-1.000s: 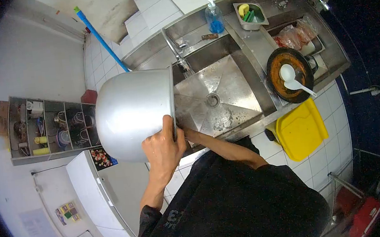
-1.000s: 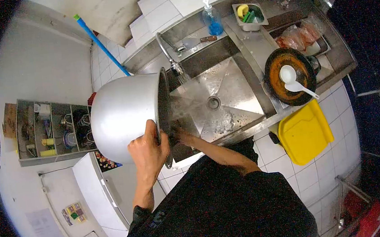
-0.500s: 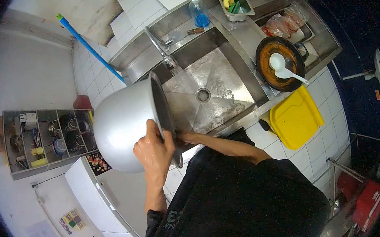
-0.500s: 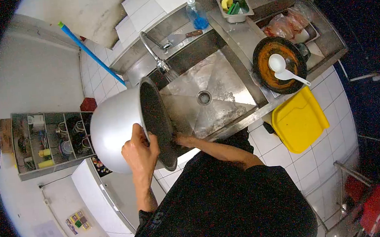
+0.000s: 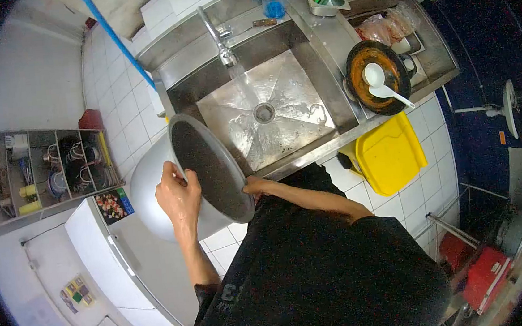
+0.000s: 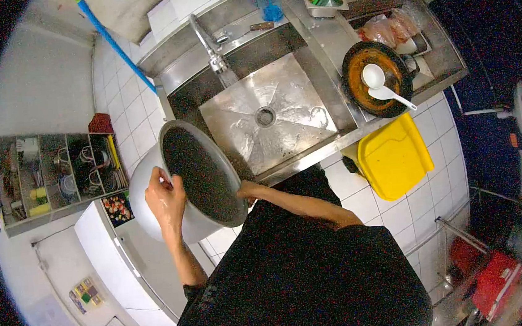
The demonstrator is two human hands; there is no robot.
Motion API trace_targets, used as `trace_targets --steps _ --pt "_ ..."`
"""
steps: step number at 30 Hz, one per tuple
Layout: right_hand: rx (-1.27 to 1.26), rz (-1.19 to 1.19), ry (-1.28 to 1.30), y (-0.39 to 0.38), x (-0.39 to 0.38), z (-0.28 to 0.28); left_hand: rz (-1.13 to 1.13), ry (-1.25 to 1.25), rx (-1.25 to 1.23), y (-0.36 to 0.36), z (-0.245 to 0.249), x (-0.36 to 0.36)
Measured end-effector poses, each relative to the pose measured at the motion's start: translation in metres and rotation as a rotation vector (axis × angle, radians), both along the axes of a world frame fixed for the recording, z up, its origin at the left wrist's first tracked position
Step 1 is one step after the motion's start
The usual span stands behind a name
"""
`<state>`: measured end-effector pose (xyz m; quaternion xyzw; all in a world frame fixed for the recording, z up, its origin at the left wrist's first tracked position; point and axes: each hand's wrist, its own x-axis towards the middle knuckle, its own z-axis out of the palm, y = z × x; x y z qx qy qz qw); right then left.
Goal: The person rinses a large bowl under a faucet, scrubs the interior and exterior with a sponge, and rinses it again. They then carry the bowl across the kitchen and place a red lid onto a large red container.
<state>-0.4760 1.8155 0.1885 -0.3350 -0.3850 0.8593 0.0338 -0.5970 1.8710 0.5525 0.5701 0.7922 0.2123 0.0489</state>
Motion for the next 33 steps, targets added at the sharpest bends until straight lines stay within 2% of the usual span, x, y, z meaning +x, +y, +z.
trace_targets --steps 1,2,3,5,6,7,8,9,11,13,15,16,18,19,21,23,24,26,27,28,29,30,31,32,33 --pt "0.077 0.009 0.015 0.004 -0.004 -0.004 -0.003 0.008 0.017 -0.004 0.008 -0.001" --pt "0.103 0.011 -0.245 0.009 0.001 0.058 0.048 -0.050 0.023 -0.014 0.020 0.002" --pt "0.114 0.011 -0.249 0.006 0.007 0.067 0.099 -0.110 0.027 -0.026 0.027 0.006" --pt "0.189 -0.197 -0.118 -0.001 0.017 0.073 0.126 -0.145 0.045 -0.043 0.018 0.002" --pt "0.212 -0.215 -0.215 0.000 0.017 0.071 0.118 -0.096 0.055 -0.048 0.007 0.000" --pt "0.221 -0.221 -0.199 -0.001 0.018 0.074 0.104 -0.043 0.061 -0.054 0.002 -0.002" --pt "0.282 -0.164 -0.272 0.000 0.020 0.081 0.116 -0.129 0.129 -0.060 0.004 -0.001" --pt "0.342 -0.119 -0.353 0.003 0.027 0.088 0.067 -0.099 0.210 -0.070 -0.003 -0.014" --pt "0.401 -0.247 -0.408 -0.001 0.039 0.103 0.131 -0.400 0.244 -0.098 0.002 -0.024" --pt "0.772 -0.539 -0.366 -0.010 0.057 0.114 0.044 -0.332 0.301 -0.134 -0.001 -0.045" --pt "0.712 -0.711 -0.430 -0.014 0.075 0.152 0.089 -0.408 0.327 -0.170 0.005 -0.034" --pt "0.685 -0.820 -0.468 -0.014 0.085 0.174 0.102 -0.481 0.385 -0.184 -0.004 -0.030" --pt "0.718 -0.850 -0.435 -0.016 0.105 0.214 0.105 -0.699 0.443 -0.213 -0.037 -0.033" --pt "0.748 -0.837 -0.388 -0.021 0.109 0.227 0.090 -0.843 0.429 -0.229 -0.060 -0.044" --pt "0.832 -0.947 -0.420 -0.035 0.104 0.236 0.188 -0.868 0.271 -0.258 -0.160 -0.117" --pt "0.882 -0.900 -0.550 -0.049 0.102 0.237 0.142 -1.105 0.247 -0.262 -0.183 -0.097" --pt "0.878 -0.945 -0.572 -0.059 0.103 0.237 0.095 -1.112 0.226 -0.259 -0.191 -0.104" --pt "0.840 -0.883 -0.593 -0.083 0.121 0.237 0.142 -0.900 0.225 -0.253 -0.211 -0.112" --pt "0.942 -1.085 -0.575 -0.098 0.115 0.220 0.133 -0.829 0.189 -0.254 -0.202 -0.106" --pt "0.766 -1.050 -0.561 -0.120 0.123 0.243 0.118 -0.770 0.145 -0.255 -0.193 -0.099" --pt "0.734 -0.995 -0.591 -0.145 0.134 0.260 0.021 -0.789 0.049 -0.251 -0.205 -0.111" --pt "0.857 -1.183 -0.598 -0.165 0.133 0.240 -0.108 -1.003 0.086 -0.254 -0.206 -0.099" --pt "0.776 -1.207 -0.657 -0.194 0.141 0.247 -0.117 -1.054 -0.045 -0.252 -0.199 -0.086" --pt "0.691 -1.246 -0.695 -0.223 0.147 0.257 -0.145 -0.946 -0.153 -0.254 -0.191 -0.073" --pt "0.668 -1.337 -0.747 -0.253 0.150 0.255 -0.241 -0.949 -0.202 -0.250 -0.199 -0.066"
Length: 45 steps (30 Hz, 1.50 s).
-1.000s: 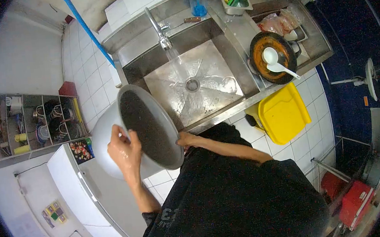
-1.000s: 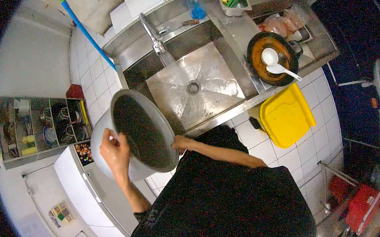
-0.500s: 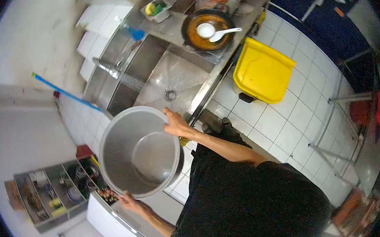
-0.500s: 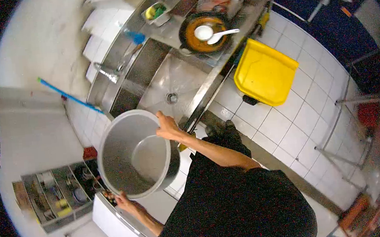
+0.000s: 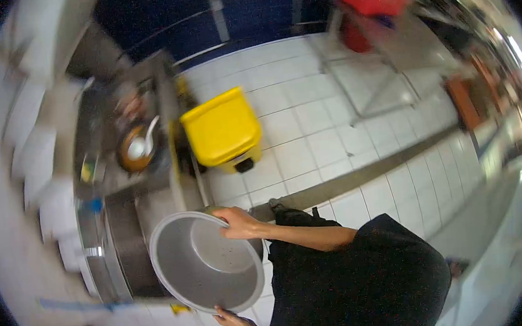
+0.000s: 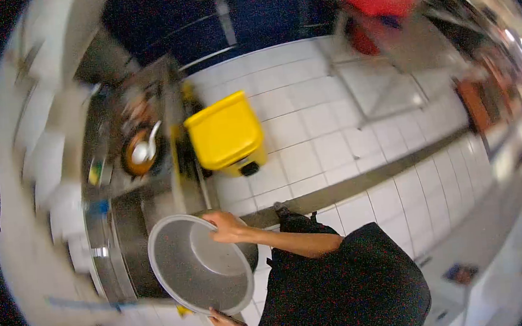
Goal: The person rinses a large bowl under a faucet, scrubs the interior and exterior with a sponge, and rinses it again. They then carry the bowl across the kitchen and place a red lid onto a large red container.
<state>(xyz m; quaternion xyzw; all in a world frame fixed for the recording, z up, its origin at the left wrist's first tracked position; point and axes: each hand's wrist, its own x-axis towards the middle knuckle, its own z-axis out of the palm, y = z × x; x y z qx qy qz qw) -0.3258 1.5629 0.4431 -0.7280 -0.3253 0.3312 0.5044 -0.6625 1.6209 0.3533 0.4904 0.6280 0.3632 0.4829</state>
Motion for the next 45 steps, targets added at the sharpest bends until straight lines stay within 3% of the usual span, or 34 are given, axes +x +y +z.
trace_targets --steps 3,4,6,7,8,10,13,15,16,19,21,24,25,26,27,28,30,31,32,33,34,35,36,37,38,39,40,41,42,44,45 --pt "0.084 -0.349 0.010 -0.115 0.011 0.002 -0.362 -0.153 0.056 -0.005 -0.021 0.036" --pt "0.078 -0.416 0.000 -0.156 0.015 0.003 -0.456 -0.185 0.100 -0.028 0.005 0.075" --pt "0.095 -0.656 -0.064 -0.230 0.014 -0.002 -0.775 0.042 0.123 -0.026 -0.019 0.109" --pt "0.021 -0.759 -0.106 -0.266 0.011 0.000 -0.875 0.005 0.259 -0.024 -0.056 0.132" --pt "-0.060 -0.862 -0.145 -0.303 0.007 0.005 -1.043 -0.051 0.109 -0.051 -0.036 0.159" --pt "-0.068 -1.026 -0.062 -0.370 -0.004 -0.003 -1.267 0.091 0.088 -0.083 -0.057 0.193" --pt "-0.166 -1.295 -0.298 -0.485 -0.016 -0.057 -1.583 0.354 -0.015 -0.124 -0.093 0.220" --pt "-0.202 -1.561 -0.401 -0.558 -0.030 -0.062 -1.709 0.570 -0.106 -0.138 -0.114 0.235" --pt "-0.222 -1.575 -0.416 -0.597 -0.037 -0.059 -1.747 0.662 -0.152 -0.146 -0.124 0.245" --pt "-0.611 -1.747 -0.419 -0.719 -0.045 -0.043 -1.770 0.844 -0.300 -0.172 -0.151 0.288" --pt "-0.688 -1.832 -0.367 -0.796 -0.052 -0.028 -1.761 0.904 -0.362 -0.192 -0.175 0.332" --pt "-0.707 -2.126 -0.342 -0.909 -0.059 -0.039 -1.816 0.831 -0.510 -0.235 -0.227 0.436" --pt "-0.769 -2.186 -0.298 -0.946 -0.066 -0.044 -1.895 0.520 -0.939 -0.247 -0.237 0.483" --pt "-0.837 -2.245 -0.254 -0.980 -0.076 -0.046 -1.910 0.918 -0.215 -0.295 -0.255 0.518" --pt "-0.931 -2.253 -0.225 -1.010 -0.087 -0.039 -1.923 1.052 0.179 -0.342 -0.269 0.567" --pt "-1.026 -2.258 -0.192 -1.037 -0.096 -0.035 -1.918 1.129 0.510 -0.392 -0.282 0.618" --pt "-0.848 -2.500 -0.287 -1.088 -0.114 -0.045 -1.848 1.159 0.903 -0.509 -0.313 0.709" --pt "-0.887 -2.492 -0.288 -1.114 -0.125 -0.053 -1.813 1.107 1.138 -0.582 -0.326 0.750" --pt "-1.140 -2.518 -0.284 -1.138 -0.139 -0.065 -1.975 0.924 1.083 -0.643 -0.341 0.795" --pt "-1.403 -2.514 -0.268 -1.159 -0.150 -0.063 -1.937 1.027 0.836 -0.739 -0.310 0.817" --pt "-1.434 -2.492 -0.248 -1.180 -0.148 -0.052 -2.233 0.940 1.268 -0.826 -0.327 0.855" --pt "-1.617 -2.512 -0.278 -1.198 -0.128 -0.040 -2.181 0.667 1.090 -0.928 -0.329 0.878" --pt "-1.787 -2.528 -0.299 -1.213 -0.104 -0.030 -2.422 0.341 1.294 -1.019 -0.340 0.901" --pt "-1.388 -2.756 0.046 -1.230 -0.079 -0.007 -2.351 -0.354 1.404 -1.110 -0.269 0.888" --pt "-1.376 -2.749 0.065 -1.256 -0.063 -0.015 -2.473 -0.175 0.394 -1.207 -0.218 0.876" --pt "-1.322 -2.749 -0.058 -1.285 -0.050 -0.023 -2.546 -0.209 0.434 -1.289 -0.179 0.867" --pt "-1.274 -2.743 -0.181 -1.313 -0.038 -0.029 -2.670 -0.204 0.422 -1.347 -0.107 0.850" --pt "-1.470 -2.810 -0.017 -1.345 -0.009 -0.036 -2.744 -0.226 0.407 -1.402 -0.073 0.839" --pt "-1.469 -2.802 -0.011 -1.381 0.003 -0.055 -2.827 -0.330 0.525 -1.450 -0.066 0.835" --pt "-1.536 -2.571 0.021 -1.458 0.022 -0.104 -3.032 -0.269 0.480 -1.520 -0.060 0.827" --pt "-1.662 -2.529 -0.183 -1.496 0.049 -0.118 -3.069 -0.186 0.531 -1.540 -0.045 0.822"
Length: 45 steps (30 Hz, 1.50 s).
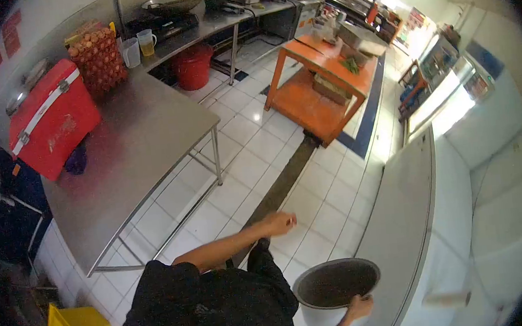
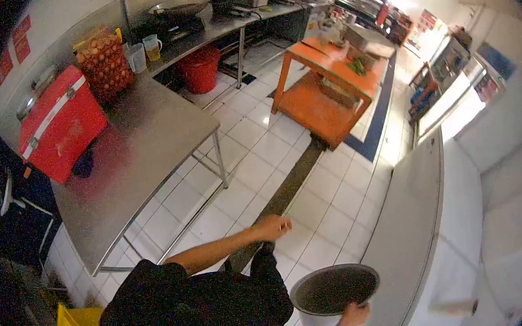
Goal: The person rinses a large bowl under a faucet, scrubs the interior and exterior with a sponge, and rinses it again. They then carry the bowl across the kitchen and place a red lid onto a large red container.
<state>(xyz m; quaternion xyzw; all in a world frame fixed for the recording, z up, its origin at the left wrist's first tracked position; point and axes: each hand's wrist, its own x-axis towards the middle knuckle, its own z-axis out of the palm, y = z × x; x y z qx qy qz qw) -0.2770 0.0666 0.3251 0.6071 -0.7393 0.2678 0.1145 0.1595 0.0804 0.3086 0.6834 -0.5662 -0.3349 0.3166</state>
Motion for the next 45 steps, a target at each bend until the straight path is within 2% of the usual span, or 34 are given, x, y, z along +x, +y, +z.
trace_targets --steps 1,3,5,6,8,9,10,11,12,14,16,17,19,20,21,22,23,24,25,26,27,28,30,33,34,35,36,37,38,39,41,42,43,45 --pt "-0.009 0.025 -0.006 -0.040 0.038 0.003 -0.022 -0.038 0.059 -0.019 0.012 0.002" --pt "0.136 0.223 -0.284 -0.104 0.137 0.024 -0.066 -0.010 0.131 -0.056 -0.061 0.015" --pt "0.105 0.386 -0.437 -0.176 0.211 0.004 -0.096 -0.038 0.609 -0.078 -0.064 0.048" --pt "0.127 0.456 -0.447 -0.203 0.256 0.016 -0.007 0.244 0.668 -0.080 -0.044 0.073" --pt "0.193 0.603 -0.461 -0.256 0.345 0.037 0.242 0.797 0.829 -0.095 -0.045 0.114" --pt "0.241 0.673 -0.473 -0.280 0.382 0.039 0.403 1.060 0.945 -0.112 -0.076 0.136" --pt "0.254 0.712 -0.452 -0.305 0.421 0.040 0.412 1.393 0.804 -0.126 -0.111 0.159" --pt "0.316 0.848 -0.697 -0.327 0.462 0.039 0.437 1.415 0.780 -0.142 -0.102 0.186" --pt "0.380 0.964 -0.953 -0.346 0.504 0.037 0.517 1.582 0.539 -0.157 -0.091 0.215" --pt "0.515 0.968 -1.014 -0.376 0.573 0.040 0.599 1.788 0.143 -0.186 -0.061 0.276" --pt "0.620 1.007 -1.141 -0.411 0.639 0.039 0.660 1.775 0.016 -0.225 -0.076 0.347" --pt "0.594 0.986 -1.144 -0.424 0.668 0.040 0.701 1.743 0.017 -0.239 -0.086 0.379" --pt "0.841 1.073 -1.158 -0.456 0.733 0.049 0.840 1.692 0.066 -0.261 -0.099 0.442" --pt "0.828 1.055 -1.172 -0.480 0.755 0.034 0.903 1.648 0.054 -0.273 -0.123 0.464" --pt "0.874 1.091 -1.019 -0.506 0.779 0.006 0.968 1.593 0.041 -0.282 -0.143 0.485" --pt "0.915 1.127 -0.866 -0.524 0.804 -0.011 0.960 1.573 0.053 -0.290 -0.137 0.507" --pt "0.900 1.128 -0.892 -0.536 0.832 -0.009 1.138 1.459 0.110 -0.302 -0.128 0.535" --pt "0.891 1.121 -0.768 -0.547 0.858 -0.008 1.312 1.334 0.159 -0.313 -0.121 0.565" --pt "0.882 1.111 -0.639 -0.560 0.883 -0.011 1.363 1.377 0.016 -0.319 -0.139 0.584" --pt "0.908 1.180 -0.638 -0.589 0.899 -0.048 1.490 1.317 -0.139 -0.331 -0.160 0.601" --pt "0.948 1.147 -0.470 -0.601 0.925 -0.041 1.678 1.301 0.057 -0.344 -0.255 0.628" --pt "0.827 1.212 -0.307 -0.617 0.947 -0.053 1.718 1.165 0.148 -0.351 -0.266 0.646" --pt "0.846 1.270 -0.347 -0.663 0.976 -0.127 1.871 1.101 0.074 -0.354 -0.251 0.692" --pt "0.993 1.239 -0.026 -0.692 1.036 -0.139 2.068 1.116 -0.105 -0.355 -0.226 0.759" --pt "1.124 1.255 0.027 -0.696 1.055 -0.129 2.115 1.153 -0.123 -0.361 -0.192 0.780" --pt "1.246 1.286 0.110 -0.707 1.077 -0.116 1.856 0.806 -0.539 -0.333 -0.311 0.770" --pt "1.486 1.123 0.043 -0.727 1.082 -0.148 1.879 1.031 -0.435 -0.335 -0.308 0.768" --pt "1.593 1.253 0.323 -0.744 1.107 -0.144 1.875 1.264 -0.372 -0.334 -0.300 0.805" --pt "1.698 1.197 0.324 -0.759 1.129 -0.142 2.109 1.095 -0.592 -0.348 -0.259 0.825" --pt "1.822 1.062 0.221 -0.776 1.147 -0.143 2.357 0.996 -0.667 -0.352 -0.274 0.859" --pt "1.963 0.815 0.028 -0.812 1.180 -0.136 2.511 1.244 -0.289 -0.347 -0.375 0.895" --pt "1.978 0.742 -0.010 -0.823 1.194 -0.134 2.598 1.183 -0.243 -0.339 -0.338 0.930" --pt "1.957 0.719 0.026 -0.827 1.212 -0.130 2.609 1.235 -0.264 -0.343 -0.344 0.960" --pt "1.874 0.782 0.210 -0.810 1.252 -0.124 2.817 1.207 -0.430 -0.335 -0.365 1.021"
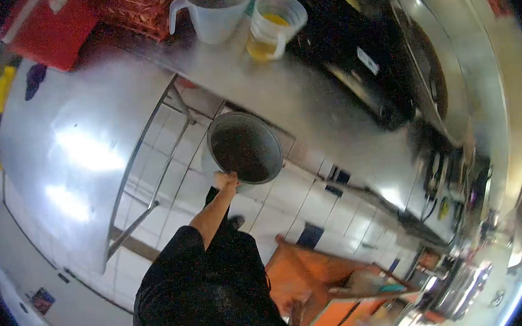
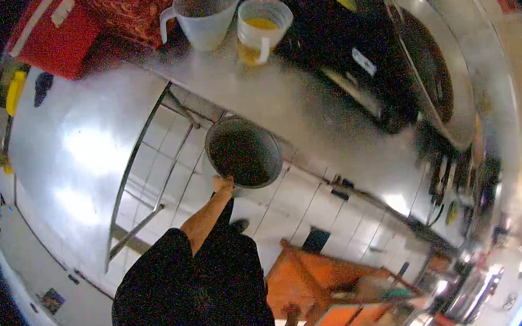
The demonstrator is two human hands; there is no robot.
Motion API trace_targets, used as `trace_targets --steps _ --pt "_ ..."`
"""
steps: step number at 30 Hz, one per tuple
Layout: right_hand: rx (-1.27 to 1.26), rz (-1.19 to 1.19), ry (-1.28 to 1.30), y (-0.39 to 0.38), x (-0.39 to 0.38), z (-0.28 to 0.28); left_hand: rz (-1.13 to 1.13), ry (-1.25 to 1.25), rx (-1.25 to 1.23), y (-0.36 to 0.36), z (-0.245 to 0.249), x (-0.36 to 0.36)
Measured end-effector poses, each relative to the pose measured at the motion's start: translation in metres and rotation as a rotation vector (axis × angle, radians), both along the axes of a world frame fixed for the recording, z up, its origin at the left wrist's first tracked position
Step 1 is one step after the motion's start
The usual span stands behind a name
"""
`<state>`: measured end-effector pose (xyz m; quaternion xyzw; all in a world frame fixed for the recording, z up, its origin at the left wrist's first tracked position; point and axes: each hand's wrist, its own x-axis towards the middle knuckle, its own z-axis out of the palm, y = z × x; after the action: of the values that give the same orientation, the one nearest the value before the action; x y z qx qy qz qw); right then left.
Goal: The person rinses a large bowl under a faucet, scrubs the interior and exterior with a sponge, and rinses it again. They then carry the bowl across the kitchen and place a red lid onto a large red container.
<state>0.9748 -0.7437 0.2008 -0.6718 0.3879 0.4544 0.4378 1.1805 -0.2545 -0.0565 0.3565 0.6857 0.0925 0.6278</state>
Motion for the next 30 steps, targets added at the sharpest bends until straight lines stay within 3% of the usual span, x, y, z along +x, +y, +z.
trace_targets --steps 2,4,8,12,20,22,24,25,26,27,28,29,30 --pt "-0.087 0.136 0.014 0.024 0.037 -0.005 0.396 -0.148 -0.330 0.041 -0.004 0.057" --pt "-0.145 0.257 0.017 0.052 0.073 -0.002 0.321 -0.406 -0.096 0.034 -0.033 0.072" --pt "-0.212 0.500 -0.023 0.111 0.145 -0.012 0.279 -0.277 0.025 0.069 -0.074 0.166" --pt "-0.241 0.720 -0.138 0.153 0.202 -0.052 0.314 -0.300 0.178 0.082 -0.127 0.226" --pt "-0.236 1.090 -0.369 0.216 0.309 -0.160 0.184 -0.522 0.577 0.097 -0.249 0.266" --pt "-0.213 1.196 -0.447 0.228 0.343 -0.209 0.114 -0.644 0.660 0.097 -0.285 0.271" --pt "0.053 1.460 -0.708 0.175 0.416 -0.344 -0.057 -0.716 0.668 0.102 -0.283 0.253" --pt "0.107 1.220 -0.726 0.181 0.438 -0.392 -0.171 -0.723 0.668 0.109 -0.269 0.240" --pt "0.155 0.976 -0.737 0.215 0.456 -0.431 -0.293 -0.789 0.429 0.120 -0.254 0.225" --pt "0.036 0.833 -0.560 0.285 0.462 -0.421 -0.412 -0.783 0.035 0.132 -0.225 0.205" --pt "0.010 1.351 -0.890 0.272 0.501 -0.502 -0.518 -0.719 -0.289 0.144 -0.196 0.181" --pt "-0.001 1.170 -0.766 0.329 0.499 -0.492 -0.621 -0.632 -0.459 0.152 -0.181 0.160" --pt "0.358 1.100 -0.992 0.295 0.546 -0.632 -0.743 -0.540 -0.483 0.160 -0.163 0.139"
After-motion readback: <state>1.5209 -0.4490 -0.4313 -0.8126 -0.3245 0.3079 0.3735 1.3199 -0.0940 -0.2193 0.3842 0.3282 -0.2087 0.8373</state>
